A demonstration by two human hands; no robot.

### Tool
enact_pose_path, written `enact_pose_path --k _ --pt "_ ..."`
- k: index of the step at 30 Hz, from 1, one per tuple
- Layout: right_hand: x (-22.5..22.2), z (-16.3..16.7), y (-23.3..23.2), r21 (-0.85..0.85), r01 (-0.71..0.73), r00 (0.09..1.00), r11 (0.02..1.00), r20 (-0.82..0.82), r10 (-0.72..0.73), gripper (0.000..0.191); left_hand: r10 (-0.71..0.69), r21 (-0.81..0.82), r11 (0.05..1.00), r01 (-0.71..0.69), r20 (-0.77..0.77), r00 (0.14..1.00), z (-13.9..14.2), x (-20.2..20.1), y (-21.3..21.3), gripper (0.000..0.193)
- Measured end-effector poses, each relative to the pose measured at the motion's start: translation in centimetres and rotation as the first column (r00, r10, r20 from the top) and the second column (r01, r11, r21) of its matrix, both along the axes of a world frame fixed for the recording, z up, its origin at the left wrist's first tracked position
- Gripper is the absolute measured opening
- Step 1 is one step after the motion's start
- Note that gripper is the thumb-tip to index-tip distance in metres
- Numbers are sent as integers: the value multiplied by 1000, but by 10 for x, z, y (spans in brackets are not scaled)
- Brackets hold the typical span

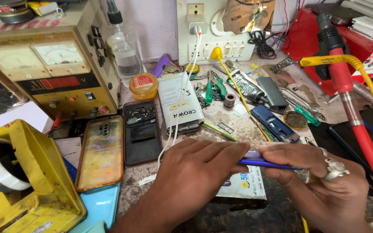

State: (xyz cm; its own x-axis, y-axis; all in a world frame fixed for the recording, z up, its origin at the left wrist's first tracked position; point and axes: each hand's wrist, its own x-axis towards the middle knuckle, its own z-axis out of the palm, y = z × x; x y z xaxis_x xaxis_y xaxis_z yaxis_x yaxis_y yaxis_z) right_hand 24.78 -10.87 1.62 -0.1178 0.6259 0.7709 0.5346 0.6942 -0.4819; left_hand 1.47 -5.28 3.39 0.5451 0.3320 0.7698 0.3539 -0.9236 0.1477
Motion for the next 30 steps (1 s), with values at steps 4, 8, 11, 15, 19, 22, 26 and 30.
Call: enact_pose_path --k 4,8,11,15,19,22,26,30 --pt "4 -16 5 -116 -52 972 992 -233 24 25 2 7 1000 -2 67 998 -1 -1 4 29" --pt "8 -20 13 -214 11 996 977 -86 -30 22 40 -8 999 -40 3 999 -7 -3 6 24" --pt "11 -24 15 -172 96 991 980 108 -78 18 46 -17 999 -46 -15 999 -7 -1 6 25" --pt "16 -36 23 -161 83 997 984 12 -82 23 10 -190 982 7 89 996 0 -10 14 39" --pt "23 -42 23 -149 -74 975 986 -218 40 22 -202 -500 808 312 262 944 0 -23 27 27" --pt "21 -36 21 -186 -81 969 979 -246 33 25 -180 -585 731 351 331 926 -8 -20 28 26" --pt "11 -15 14 -14 176 976 984 134 -172 31 -194 -520 776 357 341 920 -13 -17 24 24" --pt "-8 0 8 138 222 948 965 203 -247 36 -210 -451 821 351 334 919 -13 -16 20 26"
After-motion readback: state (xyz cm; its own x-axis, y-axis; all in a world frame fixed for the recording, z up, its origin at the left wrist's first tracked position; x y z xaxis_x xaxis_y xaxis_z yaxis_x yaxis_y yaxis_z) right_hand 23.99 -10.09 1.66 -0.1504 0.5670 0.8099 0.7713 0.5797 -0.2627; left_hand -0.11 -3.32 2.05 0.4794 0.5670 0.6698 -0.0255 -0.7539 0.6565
